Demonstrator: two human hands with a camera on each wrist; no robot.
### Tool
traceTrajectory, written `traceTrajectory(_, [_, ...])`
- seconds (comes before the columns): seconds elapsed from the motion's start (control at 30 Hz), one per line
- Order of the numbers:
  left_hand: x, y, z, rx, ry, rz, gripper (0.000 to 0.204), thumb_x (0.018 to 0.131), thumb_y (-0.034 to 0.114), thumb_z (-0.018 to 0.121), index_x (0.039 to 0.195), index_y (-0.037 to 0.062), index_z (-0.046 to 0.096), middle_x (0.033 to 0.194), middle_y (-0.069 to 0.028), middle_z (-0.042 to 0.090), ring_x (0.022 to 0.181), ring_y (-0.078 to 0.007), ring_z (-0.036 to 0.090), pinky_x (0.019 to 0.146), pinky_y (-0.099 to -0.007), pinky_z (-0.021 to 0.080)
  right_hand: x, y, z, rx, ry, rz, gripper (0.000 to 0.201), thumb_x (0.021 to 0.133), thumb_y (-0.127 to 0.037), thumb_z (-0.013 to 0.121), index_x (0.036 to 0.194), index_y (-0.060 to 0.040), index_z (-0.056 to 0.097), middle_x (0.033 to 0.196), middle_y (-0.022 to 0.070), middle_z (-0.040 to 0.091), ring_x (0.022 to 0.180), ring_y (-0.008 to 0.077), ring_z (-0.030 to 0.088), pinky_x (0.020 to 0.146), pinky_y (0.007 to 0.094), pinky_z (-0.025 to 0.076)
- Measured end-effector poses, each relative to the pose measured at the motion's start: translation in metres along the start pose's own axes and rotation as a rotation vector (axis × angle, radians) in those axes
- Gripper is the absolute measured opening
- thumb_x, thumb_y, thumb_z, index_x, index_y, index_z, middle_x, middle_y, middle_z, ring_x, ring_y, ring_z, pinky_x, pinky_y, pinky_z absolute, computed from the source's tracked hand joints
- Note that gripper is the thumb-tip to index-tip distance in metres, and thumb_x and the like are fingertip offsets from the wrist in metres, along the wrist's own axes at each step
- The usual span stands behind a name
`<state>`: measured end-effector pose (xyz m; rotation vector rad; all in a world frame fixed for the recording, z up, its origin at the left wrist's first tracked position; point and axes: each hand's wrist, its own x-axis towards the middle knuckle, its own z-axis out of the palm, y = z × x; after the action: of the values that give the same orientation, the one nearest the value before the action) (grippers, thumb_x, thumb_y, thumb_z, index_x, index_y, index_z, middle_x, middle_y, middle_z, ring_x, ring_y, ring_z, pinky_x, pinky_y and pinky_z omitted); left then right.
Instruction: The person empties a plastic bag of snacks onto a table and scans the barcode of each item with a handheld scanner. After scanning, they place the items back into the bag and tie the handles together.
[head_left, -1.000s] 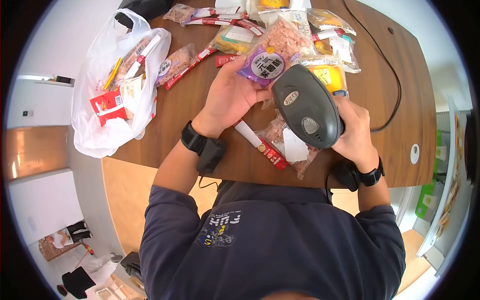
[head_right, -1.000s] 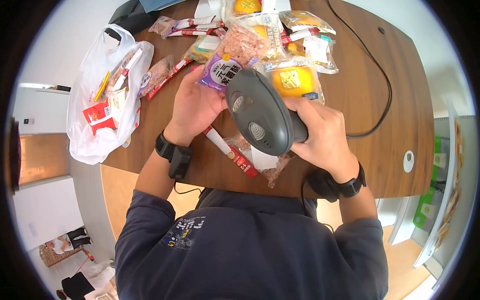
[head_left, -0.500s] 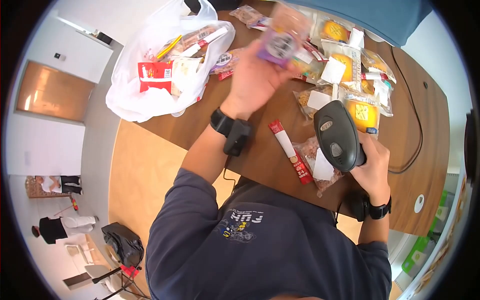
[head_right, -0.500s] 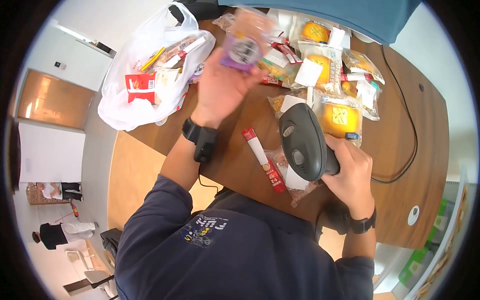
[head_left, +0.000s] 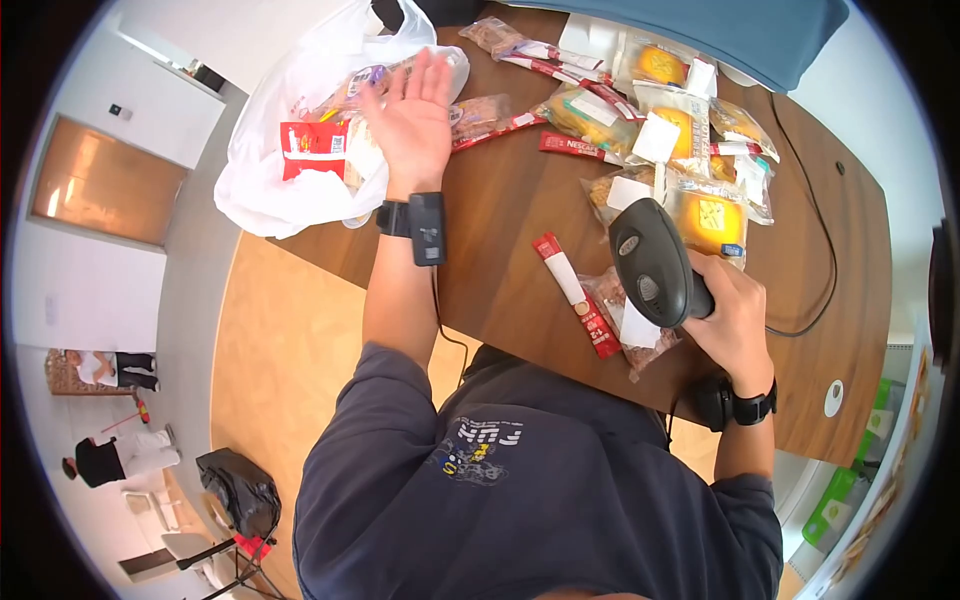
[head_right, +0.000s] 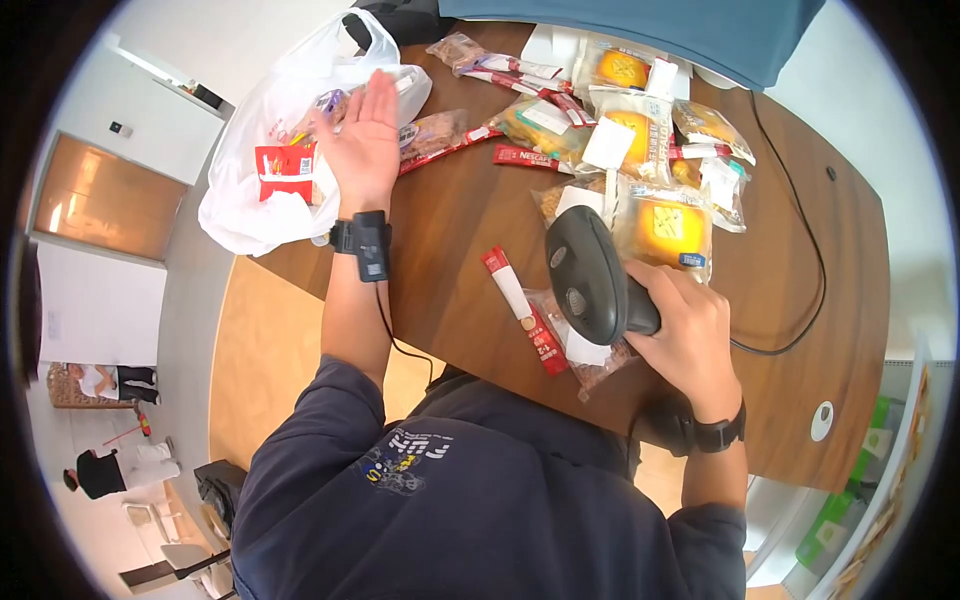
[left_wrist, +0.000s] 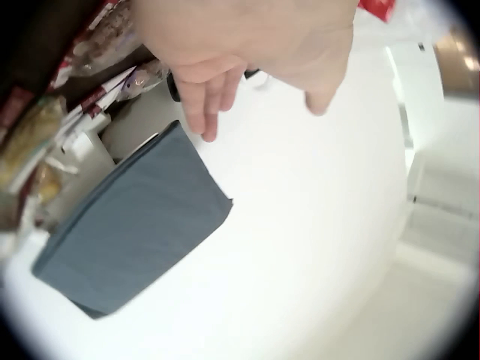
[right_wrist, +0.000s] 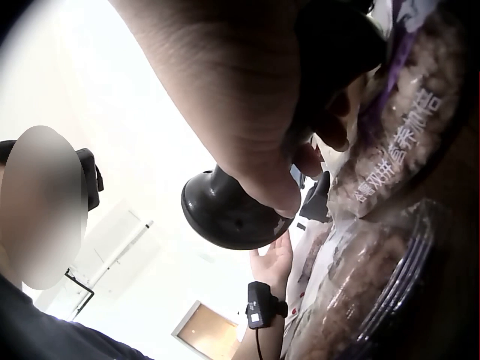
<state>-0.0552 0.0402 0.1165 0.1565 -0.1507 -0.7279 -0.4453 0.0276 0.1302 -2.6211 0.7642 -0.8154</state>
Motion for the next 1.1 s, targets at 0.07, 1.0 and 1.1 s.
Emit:
traceTrajectory(0.07, [-0.006,-0.013,-0.001,0.692,-0.298,-0.050,0.064,0.097,0.045,0.054,0.136,-0.0037,0.042,0.139,-0.0248,0.047,0.122,-0.0363,0.052,0.108,-0.0447,0.041,0.001,-0.002,-0.002,0.000,-0.006,0.004,0.048,0.060,-0.009,0.079,0.107,-0.0104,0.065,0.083,0.0077,0.066,0.075,0.0285,0.065,0.065,0.0375,0.052])
traceTrajectory(1.0, [-0.096,-0.083,0.015,0.816,-0.295,-0.944,0.068,0.098,0.061,0.039,0.133,0.0047,0.050,0.115,-0.0088,0.066,0.099,-0.0184,0.066,0.083,-0.0325,0.056,-0.004,0.005,-0.002,0.074,0.003,0.034,0.051,0.059,-0.009,0.080,0.108,-0.0113,0.065,0.085,0.0080,0.068,0.076,0.0298,0.066,0.063,0.0386,0.053])
traceTrajectory(1.1, [-0.097,-0.084,0.015,0.832,-0.278,-0.957,0.069,0.098,0.062,0.039,0.133,0.0043,0.050,0.115,-0.0093,0.066,0.099,-0.0188,0.066,0.083,-0.0324,0.055,-0.003,0.006,0.000,0.079,0.030,-0.001,0.051,0.059,-0.009,0.080,0.107,-0.0112,0.064,0.085,0.0079,0.068,0.077,0.0301,0.066,0.063,0.0386,0.053])
